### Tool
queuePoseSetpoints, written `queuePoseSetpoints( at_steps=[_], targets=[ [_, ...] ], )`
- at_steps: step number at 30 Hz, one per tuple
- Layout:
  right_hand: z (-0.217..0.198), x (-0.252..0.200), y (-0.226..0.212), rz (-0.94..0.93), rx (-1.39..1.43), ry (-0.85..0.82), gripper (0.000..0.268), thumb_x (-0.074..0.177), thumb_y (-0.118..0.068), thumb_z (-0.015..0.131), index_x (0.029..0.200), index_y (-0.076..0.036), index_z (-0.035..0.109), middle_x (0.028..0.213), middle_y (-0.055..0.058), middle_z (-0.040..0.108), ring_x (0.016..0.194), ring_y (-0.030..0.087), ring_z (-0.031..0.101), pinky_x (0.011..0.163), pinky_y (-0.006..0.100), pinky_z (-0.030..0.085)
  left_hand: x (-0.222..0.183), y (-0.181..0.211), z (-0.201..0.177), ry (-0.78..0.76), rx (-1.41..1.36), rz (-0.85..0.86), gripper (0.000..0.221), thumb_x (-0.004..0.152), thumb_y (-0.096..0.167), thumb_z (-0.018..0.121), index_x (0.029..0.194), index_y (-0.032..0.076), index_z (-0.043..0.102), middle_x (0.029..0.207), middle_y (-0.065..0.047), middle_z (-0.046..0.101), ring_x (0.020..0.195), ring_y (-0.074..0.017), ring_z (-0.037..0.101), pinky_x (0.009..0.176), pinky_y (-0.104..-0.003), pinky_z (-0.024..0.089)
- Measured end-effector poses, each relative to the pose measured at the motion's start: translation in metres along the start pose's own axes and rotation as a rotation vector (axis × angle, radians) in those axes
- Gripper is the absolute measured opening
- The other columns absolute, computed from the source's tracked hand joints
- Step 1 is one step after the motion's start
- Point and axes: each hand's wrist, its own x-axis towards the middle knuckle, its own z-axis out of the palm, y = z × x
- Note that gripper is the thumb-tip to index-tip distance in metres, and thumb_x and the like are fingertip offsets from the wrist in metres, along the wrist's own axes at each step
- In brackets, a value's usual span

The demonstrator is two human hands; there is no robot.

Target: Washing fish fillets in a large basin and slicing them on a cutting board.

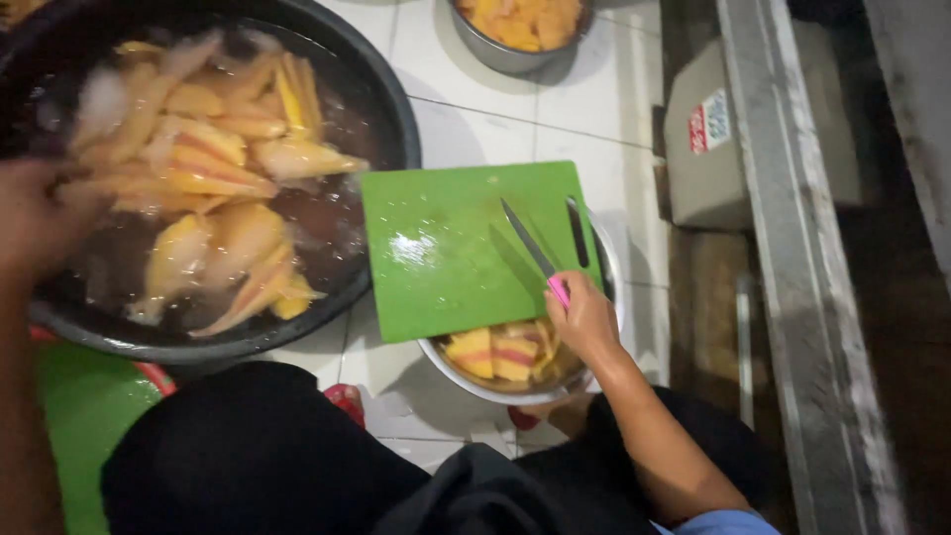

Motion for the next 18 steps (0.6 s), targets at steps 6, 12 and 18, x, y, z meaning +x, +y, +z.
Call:
queuePoseSetpoints(
  at_steps=[6, 12, 18],
  targets=[
    [0.054, 0.076, -0.024, -0.097, -0.207, 0.118, 0.027, 0.08, -0.02, 0.064, 0.103, -0.007, 0.059, 0.094, 0.012, 0.059, 0.07, 0.032, 0.059, 0.064, 0.044, 0.048, -0.053, -0.071, 0.065, -0.347, 0.06, -0.376, 0.046, 0.078, 0.03, 0.065, 0.119, 0.01, 0.067, 0.098, -0.018, 0.069, 0.079, -0.0378, 0.065, 0.072, -0.044, 0.051],
    [0.09, 0.1, -0.011, -0.246, -0.319, 0.297, 0.028, 0.082, -0.023, 0.063, 0.102, -0.004, 0.057, 0.081, 0.013, 0.056, 0.074, 0.033, 0.057, 0.067, 0.043, 0.046, -0.057, 0.006, 0.121, -0.727, -0.053, -0.43, 0.049, 0.078, 0.037, 0.063, 0.121, 0.014, 0.062, 0.114, -0.017, 0.066, 0.102, -0.0343, 0.062, 0.087, -0.045, 0.05],
    [0.096, 0.101, -0.004, -0.241, -0.317, 0.302, 0.024, 0.087, -0.026, 0.059, 0.103, -0.008, 0.057, 0.08, 0.009, 0.053, 0.073, 0.031, 0.057, 0.067, 0.04, 0.047, -0.068, 0.009, 0.223, -0.8, 0.167, -0.154, 0.067, 0.073, 0.052, 0.062, 0.125, 0.014, 0.046, 0.125, -0.014, 0.054, 0.113, -0.0361, 0.056, 0.087, -0.052, 0.052]
  ],
)
